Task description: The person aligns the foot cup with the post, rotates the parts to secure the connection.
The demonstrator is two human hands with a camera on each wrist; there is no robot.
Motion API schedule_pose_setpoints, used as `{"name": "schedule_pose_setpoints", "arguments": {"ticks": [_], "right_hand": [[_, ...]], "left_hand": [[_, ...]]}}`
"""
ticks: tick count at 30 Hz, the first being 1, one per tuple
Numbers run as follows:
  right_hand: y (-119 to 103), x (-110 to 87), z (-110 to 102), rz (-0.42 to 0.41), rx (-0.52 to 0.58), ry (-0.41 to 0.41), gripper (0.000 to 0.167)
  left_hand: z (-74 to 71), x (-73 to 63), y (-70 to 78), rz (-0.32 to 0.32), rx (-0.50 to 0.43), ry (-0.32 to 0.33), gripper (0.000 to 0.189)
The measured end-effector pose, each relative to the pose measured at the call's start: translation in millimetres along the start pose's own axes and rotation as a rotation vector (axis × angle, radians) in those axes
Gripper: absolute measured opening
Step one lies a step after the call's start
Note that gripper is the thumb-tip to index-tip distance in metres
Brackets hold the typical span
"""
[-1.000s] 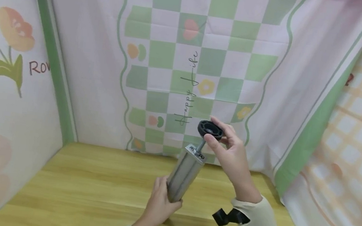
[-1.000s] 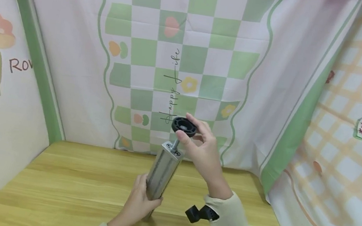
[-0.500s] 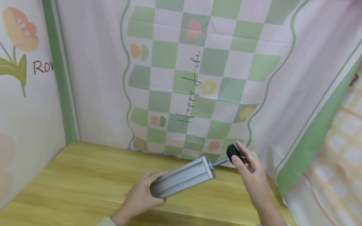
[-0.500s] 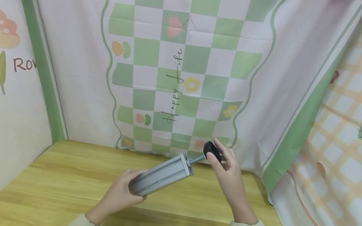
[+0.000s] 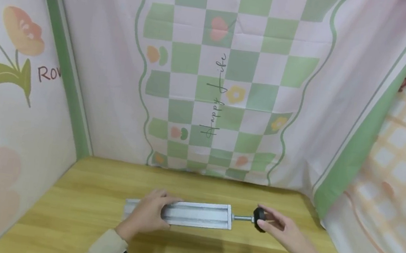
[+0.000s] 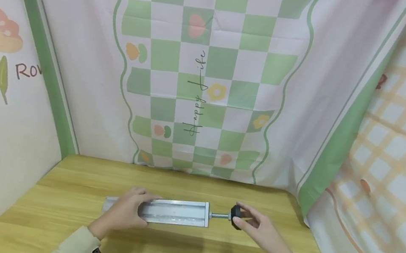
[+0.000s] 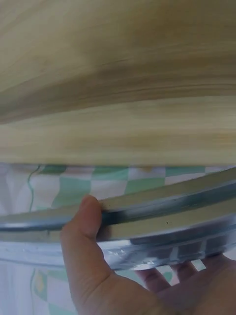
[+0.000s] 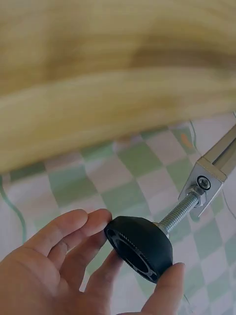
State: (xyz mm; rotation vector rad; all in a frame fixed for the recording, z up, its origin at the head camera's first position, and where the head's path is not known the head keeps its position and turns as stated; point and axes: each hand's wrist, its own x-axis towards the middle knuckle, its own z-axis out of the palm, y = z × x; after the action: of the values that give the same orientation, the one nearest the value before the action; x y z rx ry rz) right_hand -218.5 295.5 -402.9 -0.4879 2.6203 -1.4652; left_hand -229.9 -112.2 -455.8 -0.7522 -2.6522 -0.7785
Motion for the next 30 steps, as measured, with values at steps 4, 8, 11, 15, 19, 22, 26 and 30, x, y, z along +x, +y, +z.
{"name": "schedule_pose_setpoints", "arguments": {"ticks": [4,8,11,15,19,22,26,30], "right_hand": [[18.8,-4.4,12.8,0.055,0.018,-0.016,0.059],[34.5,-6.7,23.5,0.09,0.091,-0.073,0.062],[42.3,-8.1,31.5,0.122,0.13,-0.1,0.064],[48.9,-9.4,42.4,0.157,0.103,-0.082,0.064],[52.3,-7.1,48.9,0.174,0.05,-0.047,0.064],[54.2,-5.9,51.3,0.19,0.026,-0.024,0.064],[61.2,-5.4,52.5,0.169,-0.01,-0.051,0.062],[70.5,-5.9,53.6,0.161,0.0,-0.141,0.061]], "left_hand": [[6.0,-2.0,-10.2,0.014,0.015,-0.057,0.074],[13.8,-4.5,-18.6,0.019,0.019,-0.112,0.073],[19.0,-6.0,-23.2,0.03,0.013,-0.142,0.074],[26.6,-9.3,-28.5,0.029,-0.024,-0.197,0.074],[32.1,-10.9,-32.0,0.01,-0.072,-0.239,0.076],[34.4,-11.0,-33.3,-0.001,-0.103,-0.247,0.077],[36.6,-11.6,-34.6,-0.007,-0.123,-0.255,0.077],[40.1,-12.4,-37.2,0.017,-0.1,-0.268,0.076]]}}
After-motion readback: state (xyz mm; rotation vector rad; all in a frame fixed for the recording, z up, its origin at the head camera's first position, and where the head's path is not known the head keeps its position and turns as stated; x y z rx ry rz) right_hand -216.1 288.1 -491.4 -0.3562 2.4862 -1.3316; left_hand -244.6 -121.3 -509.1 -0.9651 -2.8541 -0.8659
